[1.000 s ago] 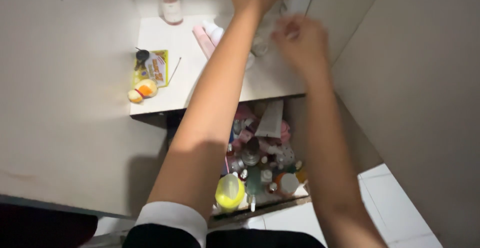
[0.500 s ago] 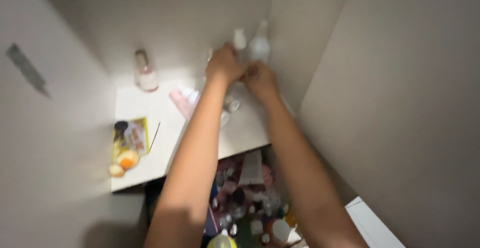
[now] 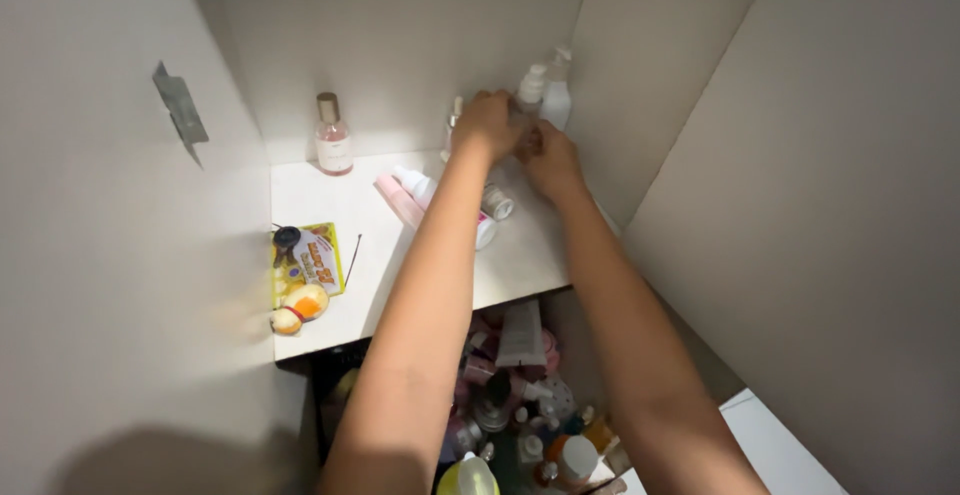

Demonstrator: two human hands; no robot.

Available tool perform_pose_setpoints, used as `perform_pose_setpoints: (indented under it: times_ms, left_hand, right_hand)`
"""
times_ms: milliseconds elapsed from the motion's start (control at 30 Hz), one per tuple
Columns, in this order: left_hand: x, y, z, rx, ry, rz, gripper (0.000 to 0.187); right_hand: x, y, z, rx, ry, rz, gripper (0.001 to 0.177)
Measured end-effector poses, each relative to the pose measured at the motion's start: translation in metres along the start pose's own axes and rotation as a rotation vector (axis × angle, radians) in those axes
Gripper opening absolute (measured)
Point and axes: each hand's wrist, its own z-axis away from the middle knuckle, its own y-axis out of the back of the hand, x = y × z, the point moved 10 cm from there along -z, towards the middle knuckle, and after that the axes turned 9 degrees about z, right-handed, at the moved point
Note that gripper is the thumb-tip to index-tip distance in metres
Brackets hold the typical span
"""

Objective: Organizing various skincare and cosmetic bottles and tubes on a cupboard shelf.

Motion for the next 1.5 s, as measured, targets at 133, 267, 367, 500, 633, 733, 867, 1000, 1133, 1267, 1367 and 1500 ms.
perform_pose_setpoints:
  times_ms: [133,267,367,500,633,733,867,1000,1133,1267,1367,1500]
  left_hand:
    - [0.007,0.001,0.005,0.063,0.039,-0.049,0.049]
    - [0.002,-0.002,-0.002,0.170,0.028,-0.090,0.051]
    - [-0.030,-0.023,-0.021,0.270,0.016,-0.131,0.035]
    - [0.014,0.016,0.009,0.221,0.149,-0.068,0.040]
    - [0.000,-0.003,-0.013,0.323,-0.046,-0.030,0.034]
    - [0.005,0.001,-0.009,0.247,0.030,-0.037,0.040]
    - [-0.003,-0.001,-0.013,0.273,0.016,-0.010,0.043]
    - [-0.006,0.003,-0.012,0.306,-0.025,0.026,0.043]
    - [-0.015,0.002,-0.015,0.352,-0.018,0.051,0.035]
    - [-0.017,0.004,-0.012,0.347,0.059,0.087,0.034]
    - [-0.022,0.001,-0.015,0.350,0.045,0.085,0.037]
    - [-0.017,0.011,-0.023,0.436,-0.065,0.002,0.032]
  right_hand:
    - [0.015,-0.004,-0.001,0.040,-0.052,-0.054,0.028]
    - [-0.005,0.014,0.009,0.102,-0.073,-0.042,0.024]
    - [0.001,0.007,0.011,0.085,-0.136,-0.079,0.022]
    - [0.009,0.009,0.004,0.110,-0.146,0.000,0.023]
    - [0.012,0.010,0.004,0.126,-0.147,0.030,0.022]
    - [0.012,0.009,0.006,0.123,-0.119,-0.068,0.027]
    - [-0.004,0.016,0.011,0.098,-0.109,-0.053,0.031]
    - [-0.010,0.011,0.011,0.062,-0.105,-0.002,0.033]
    - [-0.004,0.003,0.009,0.051,-0.099,-0.004,0.036]
    - [-0.008,0.007,0.011,0.025,-0.117,-0.010,0.042]
    - [-0.008,0.007,0.012,0.016,-0.106,-0.008,0.045]
    - [-0.018,0.017,0.016,0.057,-0.083,0.039,0.037]
